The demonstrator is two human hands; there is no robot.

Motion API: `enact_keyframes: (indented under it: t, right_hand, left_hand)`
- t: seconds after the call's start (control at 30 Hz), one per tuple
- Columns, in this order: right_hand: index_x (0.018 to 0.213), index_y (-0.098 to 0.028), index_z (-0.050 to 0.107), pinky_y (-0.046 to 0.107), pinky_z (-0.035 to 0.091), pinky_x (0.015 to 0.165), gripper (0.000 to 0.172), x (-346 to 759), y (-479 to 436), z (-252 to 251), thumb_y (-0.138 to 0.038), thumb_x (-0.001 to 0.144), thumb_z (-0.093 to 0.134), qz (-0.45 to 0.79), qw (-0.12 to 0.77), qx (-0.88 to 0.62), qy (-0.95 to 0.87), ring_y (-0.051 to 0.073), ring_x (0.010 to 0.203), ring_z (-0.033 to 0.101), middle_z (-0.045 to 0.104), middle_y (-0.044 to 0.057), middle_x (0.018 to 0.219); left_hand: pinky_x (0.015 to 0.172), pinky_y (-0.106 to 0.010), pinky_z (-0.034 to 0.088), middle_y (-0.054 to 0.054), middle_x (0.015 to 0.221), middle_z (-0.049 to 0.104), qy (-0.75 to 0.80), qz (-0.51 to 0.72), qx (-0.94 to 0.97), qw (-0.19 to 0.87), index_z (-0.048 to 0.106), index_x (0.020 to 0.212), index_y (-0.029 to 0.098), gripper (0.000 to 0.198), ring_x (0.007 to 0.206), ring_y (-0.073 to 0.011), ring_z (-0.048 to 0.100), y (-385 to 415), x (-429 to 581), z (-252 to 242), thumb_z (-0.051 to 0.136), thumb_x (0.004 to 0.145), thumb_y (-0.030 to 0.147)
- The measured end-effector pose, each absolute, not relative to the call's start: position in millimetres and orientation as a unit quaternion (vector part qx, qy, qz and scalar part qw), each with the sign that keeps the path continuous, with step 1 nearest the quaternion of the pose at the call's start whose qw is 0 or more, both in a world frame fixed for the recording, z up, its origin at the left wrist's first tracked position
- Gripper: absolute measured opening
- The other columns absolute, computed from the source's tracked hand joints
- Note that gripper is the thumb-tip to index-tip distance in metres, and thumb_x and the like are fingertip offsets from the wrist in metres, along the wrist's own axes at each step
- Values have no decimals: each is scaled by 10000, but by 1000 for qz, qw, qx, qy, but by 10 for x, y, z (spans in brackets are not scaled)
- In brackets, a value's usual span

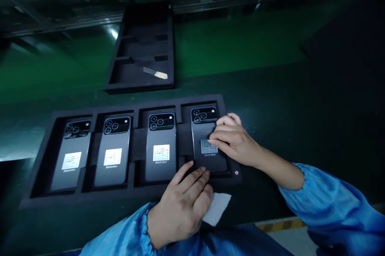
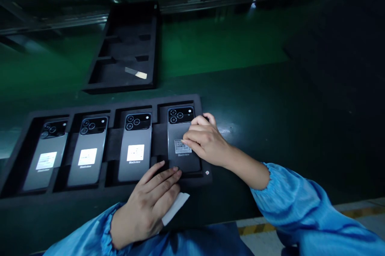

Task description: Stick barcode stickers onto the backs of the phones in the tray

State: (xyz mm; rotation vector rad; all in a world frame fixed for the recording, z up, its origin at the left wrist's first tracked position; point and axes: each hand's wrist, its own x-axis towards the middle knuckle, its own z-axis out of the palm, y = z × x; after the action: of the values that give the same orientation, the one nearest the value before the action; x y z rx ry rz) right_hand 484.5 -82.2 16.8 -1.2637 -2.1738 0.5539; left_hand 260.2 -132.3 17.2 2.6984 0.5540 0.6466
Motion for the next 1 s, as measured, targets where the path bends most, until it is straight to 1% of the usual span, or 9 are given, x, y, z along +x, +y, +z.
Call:
enact_keyframes:
  t: [0.2, 0.4, 0.5, 0.67, 0.87, 1.0]
  right_hand:
    - [745, -174, 616, 419, 196, 920, 250, 4850, -828, 152, -260, 929, 469, 208, 282, -469, -811, 175, 837, 469, 568, 6, 680]
    - [758, -175, 620, 424, 184, 930, 229, 4854, -833, 133, -242, 924, 477, 204, 288, -466, -811, 173, 844, 468, 573, -1, 696]
    - [753, -178, 620, 422, 189, 930, 245, 4851, -828, 135, -252, 928, 466, 206, 285, -468, -811, 174, 837, 468, 568, 2, 685]
    - [752, -181, 619, 425, 196, 923, 260, 4854, -825, 139, -266, 934, 454, 199, 283, -466, -814, 181, 842, 472, 573, 9, 683]
    - [753, -182, 621, 427, 199, 928, 249, 4854, -830, 144, -260, 929, 463, 187, 279, -465, -819, 179, 840, 473, 579, 7, 684]
    - [748, -184, 622, 434, 206, 931, 245, 4856, -834, 140, -261, 927, 474, 182, 280, -466, -820, 185, 843, 477, 575, 9, 676]
  left_hand:
    - [1027, -527, 330, -171, 1095, 598, 191, 222, 943, 156, 584, 979, 51, 279, 1089, -290, 527, -1319, 2592, 160, 357, 819, 75]
    - [1012, -535, 346, -170, 1097, 599, 189, 222, 944, 153, 583, 996, 51, 292, 1085, -294, 528, -1326, 2597, 162, 349, 822, 77]
    - [1017, -525, 347, -166, 1095, 601, 193, 226, 943, 150, 584, 985, 56, 282, 1086, -285, 528, -1328, 2598, 164, 351, 827, 81]
    - [1010, -532, 354, -171, 1088, 602, 191, 227, 943, 154, 583, 984, 48, 282, 1079, -295, 533, -1318, 2592, 165, 358, 816, 75]
    - [1034, -520, 331, -166, 1099, 598, 194, 226, 941, 157, 579, 998, 56, 284, 1100, -277, 522, -1318, 2601, 166, 363, 814, 72]
    - [1035, -527, 326, -169, 1095, 599, 192, 228, 941, 160, 581, 993, 53, 288, 1100, -286, 521, -1329, 2588, 156, 362, 807, 72]
